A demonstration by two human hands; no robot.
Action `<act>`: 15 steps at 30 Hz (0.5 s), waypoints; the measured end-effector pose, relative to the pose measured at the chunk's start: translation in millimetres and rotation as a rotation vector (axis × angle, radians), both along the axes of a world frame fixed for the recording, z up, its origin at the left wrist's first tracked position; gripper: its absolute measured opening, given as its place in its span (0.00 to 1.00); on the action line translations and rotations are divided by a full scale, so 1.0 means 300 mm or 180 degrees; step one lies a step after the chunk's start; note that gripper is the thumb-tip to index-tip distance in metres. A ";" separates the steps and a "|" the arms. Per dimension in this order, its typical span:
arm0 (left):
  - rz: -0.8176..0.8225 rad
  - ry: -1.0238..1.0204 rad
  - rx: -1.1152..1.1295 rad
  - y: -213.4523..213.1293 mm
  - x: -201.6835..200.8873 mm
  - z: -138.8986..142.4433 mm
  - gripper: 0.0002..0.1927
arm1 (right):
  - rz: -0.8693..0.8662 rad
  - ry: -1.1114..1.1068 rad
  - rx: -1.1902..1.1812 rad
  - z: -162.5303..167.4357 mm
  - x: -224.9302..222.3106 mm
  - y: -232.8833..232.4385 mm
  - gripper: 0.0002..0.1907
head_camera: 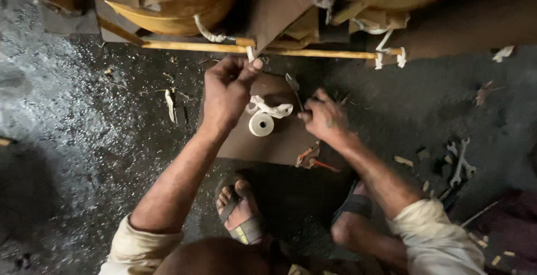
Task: The person sits on the floor of a workshop and ties strips of white tape around wooden dowels mounted on a machine frame, knotting each strip by hand and cutting the tape with scissors. They pull tape from a small roll, secure several dowels one at a time, and at the end reach into a cardboard box for more material.
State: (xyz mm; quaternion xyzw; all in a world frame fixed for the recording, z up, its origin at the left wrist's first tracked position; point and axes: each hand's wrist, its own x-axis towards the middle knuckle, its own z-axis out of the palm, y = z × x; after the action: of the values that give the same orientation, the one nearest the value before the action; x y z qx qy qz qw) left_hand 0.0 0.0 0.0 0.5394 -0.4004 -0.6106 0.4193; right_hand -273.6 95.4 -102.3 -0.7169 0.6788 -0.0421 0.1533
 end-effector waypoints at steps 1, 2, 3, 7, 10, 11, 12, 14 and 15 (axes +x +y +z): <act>0.0015 -0.0359 -0.0544 0.005 0.011 -0.002 0.14 | 0.0010 0.0075 0.0171 0.007 0.015 -0.020 0.15; 0.0027 -0.0706 -0.1105 0.020 0.022 0.040 0.14 | 0.0026 0.0159 0.0327 0.058 0.024 -0.039 0.14; 0.0036 -0.1044 -0.1676 0.018 0.028 0.048 0.15 | 0.0044 0.0251 0.0475 0.073 0.029 -0.073 0.14; 0.0023 -0.1718 -0.1871 0.035 0.008 0.056 0.12 | -0.1217 -0.1382 0.1205 0.105 0.026 -0.106 0.11; 0.0079 -0.1344 -0.1652 0.017 0.016 0.016 0.12 | -0.1264 -0.3363 0.1676 0.124 0.026 -0.074 0.04; 0.0112 -0.1263 -0.1604 0.010 0.012 0.013 0.12 | -0.1142 -0.3645 0.1748 0.154 0.022 -0.053 0.03; 0.0145 -0.1176 -0.1557 0.006 0.021 0.010 0.12 | -0.1020 -0.3921 0.1820 0.182 0.033 -0.039 0.02; 0.0043 -0.1129 -0.1382 0.027 0.022 0.003 0.13 | -0.0337 -0.3636 0.1253 0.222 0.048 -0.031 0.06; -0.0010 -0.1114 -0.1303 0.044 0.024 0.000 0.13 | 0.0008 -0.3493 0.0966 0.239 0.057 -0.033 0.10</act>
State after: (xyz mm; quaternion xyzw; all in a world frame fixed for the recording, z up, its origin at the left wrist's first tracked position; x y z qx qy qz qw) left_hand 7.3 13.3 0.1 0.5401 -0.5827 -0.4151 0.4432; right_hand -256.4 85.4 -30.5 -0.5607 0.4973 -0.3102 0.5849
